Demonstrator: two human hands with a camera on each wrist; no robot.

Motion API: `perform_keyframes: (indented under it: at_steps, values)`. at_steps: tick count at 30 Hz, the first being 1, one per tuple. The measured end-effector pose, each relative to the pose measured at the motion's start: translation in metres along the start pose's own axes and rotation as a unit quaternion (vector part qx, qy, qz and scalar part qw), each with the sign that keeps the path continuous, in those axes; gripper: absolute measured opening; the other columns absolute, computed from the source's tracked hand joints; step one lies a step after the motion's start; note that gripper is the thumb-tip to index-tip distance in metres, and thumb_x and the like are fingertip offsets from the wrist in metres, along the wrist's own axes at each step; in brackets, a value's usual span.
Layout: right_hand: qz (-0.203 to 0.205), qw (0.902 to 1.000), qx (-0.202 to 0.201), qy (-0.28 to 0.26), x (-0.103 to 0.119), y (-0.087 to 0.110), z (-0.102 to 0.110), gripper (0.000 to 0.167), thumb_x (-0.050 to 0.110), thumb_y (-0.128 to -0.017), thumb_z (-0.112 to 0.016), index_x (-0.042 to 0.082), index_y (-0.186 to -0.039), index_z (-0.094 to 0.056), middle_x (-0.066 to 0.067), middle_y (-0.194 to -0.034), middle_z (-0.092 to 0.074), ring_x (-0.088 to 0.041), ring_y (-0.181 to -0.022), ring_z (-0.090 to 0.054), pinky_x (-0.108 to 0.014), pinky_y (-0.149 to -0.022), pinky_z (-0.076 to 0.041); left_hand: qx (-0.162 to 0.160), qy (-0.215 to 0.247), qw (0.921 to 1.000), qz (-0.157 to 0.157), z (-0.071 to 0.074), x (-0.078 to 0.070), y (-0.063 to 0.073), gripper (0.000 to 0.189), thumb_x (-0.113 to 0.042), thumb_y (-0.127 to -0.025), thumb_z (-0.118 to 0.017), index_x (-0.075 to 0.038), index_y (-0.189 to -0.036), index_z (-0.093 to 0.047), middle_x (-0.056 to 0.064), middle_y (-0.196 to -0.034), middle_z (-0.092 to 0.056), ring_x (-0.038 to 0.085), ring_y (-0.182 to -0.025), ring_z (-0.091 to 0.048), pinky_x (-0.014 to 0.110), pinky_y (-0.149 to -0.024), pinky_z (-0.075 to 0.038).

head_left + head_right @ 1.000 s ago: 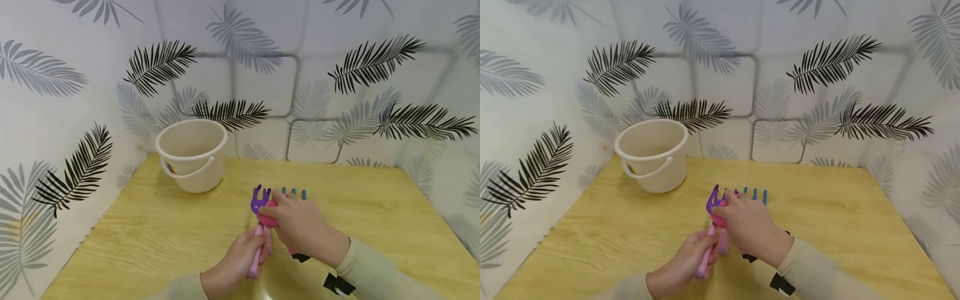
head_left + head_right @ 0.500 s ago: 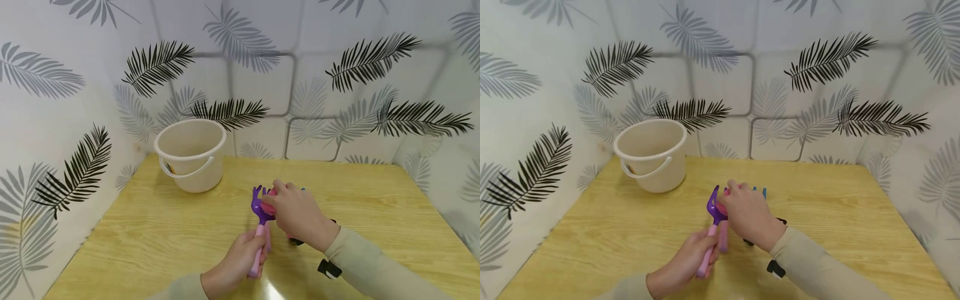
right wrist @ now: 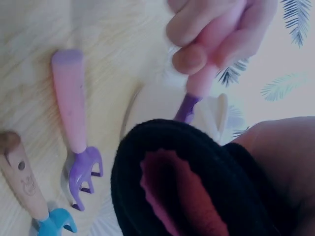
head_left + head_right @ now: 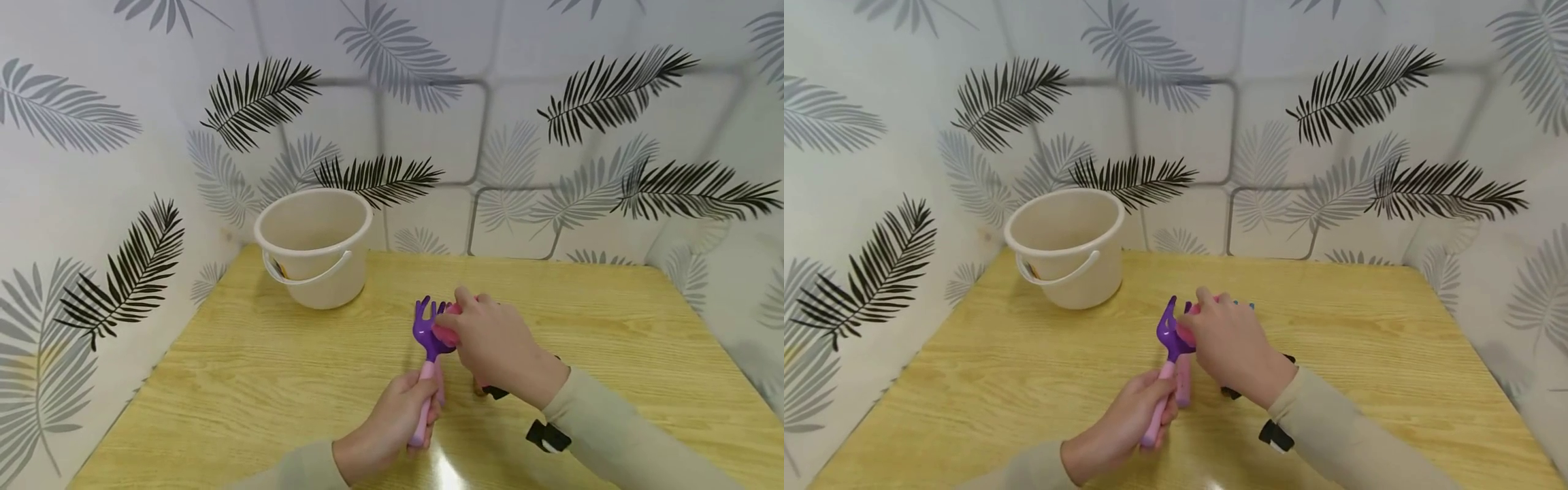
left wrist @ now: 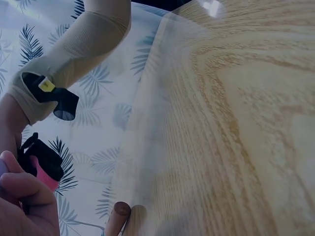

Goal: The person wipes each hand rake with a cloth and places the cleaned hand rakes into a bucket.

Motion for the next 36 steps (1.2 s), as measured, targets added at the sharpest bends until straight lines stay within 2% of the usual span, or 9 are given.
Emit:
perform_keyframes:
  at_steps: [2, 6, 11, 14, 19, 23, 28, 31, 36]
  values:
    - [0.004, 0.9999, 0.010, -0.003, 0.002, 0.003, 0.003, 0.039, 0.006, -0.073, -0.075, 0.030, -0.103, -0.075, -0.005, -0.091, -0.055, -0.022, -0.065, -0.054, -0.029, -0.037, -0.039, -0.002, -0.003, 1.0000, -0.003, 0.000, 0.000, -0.001, 0.025, -0.027, -0.102, -0.046, -0.003, -0.097, -0.054, -0.002, -0.062, -0.051, 0.010, -0.040, -0.044, 0.020, -0.034, -0.029]
    - [0.016, 0.9996, 0.025, 0.000, 0.007, 0.005, 0.005, 0.036, 0.009, -0.073, -0.075, 0.034, -0.100, -0.074, -0.004, -0.095, -0.058, -0.022, -0.069, -0.057, -0.030, -0.036, -0.042, -0.001, -0.004, 1.0000, 0.001, 0.000, 0.000, -0.001, 0.026, -0.027, -0.102, -0.046, -0.003, -0.098, -0.055, -0.002, -0.063, -0.051, 0.010, -0.040, -0.044, 0.019, -0.034, -0.030]
    - [0.029, 0.9995, 0.013, -0.008, 0.013, 0.002, 0.004, 0.034, 0.010, -0.074, -0.076, 0.034, -0.097, -0.074, -0.002, -0.092, -0.057, -0.021, -0.069, -0.054, -0.029, -0.037, -0.042, 0.017, -0.003, 0.9998, -0.005, -0.003, 0.001, -0.001, 0.021, -0.025, -0.103, -0.046, -0.006, -0.096, -0.052, -0.001, -0.062, -0.049, 0.012, -0.039, -0.044, 0.019, -0.034, -0.030]
    - [0.031, 0.9995, -0.001, -0.009, 0.016, -0.002, 0.004, 0.032, 0.011, -0.075, -0.076, 0.033, -0.097, -0.074, -0.001, -0.089, -0.055, -0.021, -0.068, -0.054, -0.028, -0.038, -0.040, 0.015, -0.006, 0.9998, -0.014, -0.003, 0.001, 0.000, 0.021, -0.024, -0.102, -0.046, -0.006, -0.094, -0.051, -0.001, -0.062, -0.049, 0.012, -0.038, -0.044, 0.020, -0.033, -0.032]
    - [0.022, 0.9997, -0.006, -0.006, 0.018, -0.009, 0.001, 0.026, 0.014, -0.076, -0.075, 0.030, -0.097, -0.074, -0.003, -0.087, -0.054, -0.024, -0.069, -0.059, -0.030, -0.039, -0.044, -0.003, -0.023, 0.9996, -0.016, -0.003, 0.003, 0.001, 0.024, -0.026, -0.102, -0.046, -0.004, -0.097, -0.054, -0.001, -0.062, -0.048, 0.013, -0.038, -0.044, 0.020, -0.033, -0.033]
    - [0.004, 0.9998, -0.003, -0.020, 0.020, -0.014, -0.001, 0.022, 0.014, -0.080, -0.073, 0.024, -0.100, -0.075, -0.005, -0.087, -0.054, -0.024, -0.065, -0.056, -0.029, -0.039, -0.045, -0.013, -0.032, 0.9993, -0.014, -0.003, 0.004, 0.002, 0.024, -0.025, -0.102, -0.047, -0.003, -0.096, -0.054, 0.000, -0.062, -0.049, 0.013, -0.039, -0.044, 0.020, -0.033, -0.033]
    - [-0.012, 0.9993, -0.035, -0.004, 0.020, -0.022, -0.002, 0.014, 0.018, -0.083, -0.073, 0.018, -0.096, -0.076, -0.008, -0.084, -0.054, -0.024, -0.058, -0.052, -0.032, -0.039, -0.049, -0.001, -0.047, 0.9987, -0.021, -0.007, 0.003, 0.004, 0.021, -0.023, -0.100, -0.047, -0.005, -0.090, -0.051, 0.000, -0.061, -0.050, 0.011, -0.037, -0.045, 0.020, -0.033, -0.032]
    - [-0.015, 0.9989, -0.043, 0.007, 0.018, -0.024, -0.003, 0.013, 0.019, -0.083, -0.073, 0.015, -0.096, -0.076, -0.009, -0.083, -0.054, -0.024, -0.057, -0.053, -0.032, -0.040, -0.051, 0.005, -0.052, 0.9986, -0.014, -0.009, 0.003, 0.003, 0.021, -0.025, -0.100, -0.047, -0.007, -0.090, -0.051, 0.000, -0.061, -0.051, 0.009, -0.037, -0.047, 0.020, -0.033, -0.031]
    - [-0.021, 0.9996, -0.001, -0.016, 0.015, -0.018, -0.005, 0.019, 0.019, -0.082, -0.074, 0.022, -0.100, -0.076, -0.009, -0.090, -0.056, -0.025, -0.062, -0.057, -0.036, -0.042, -0.052, 0.002, -0.042, 0.9991, -0.004, -0.008, 0.004, 0.002, 0.024, -0.028, -0.100, -0.047, -0.008, -0.088, -0.052, 0.000, -0.061, -0.051, 0.010, -0.037, -0.046, 0.021, -0.032, -0.031]
Point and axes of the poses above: each hand's wrist, its own y-axis away from the middle knuckle, its own z-axis out of the back of the hand, x = y × z, the point moved 6 cm from there along -y, towards the middle knuckle
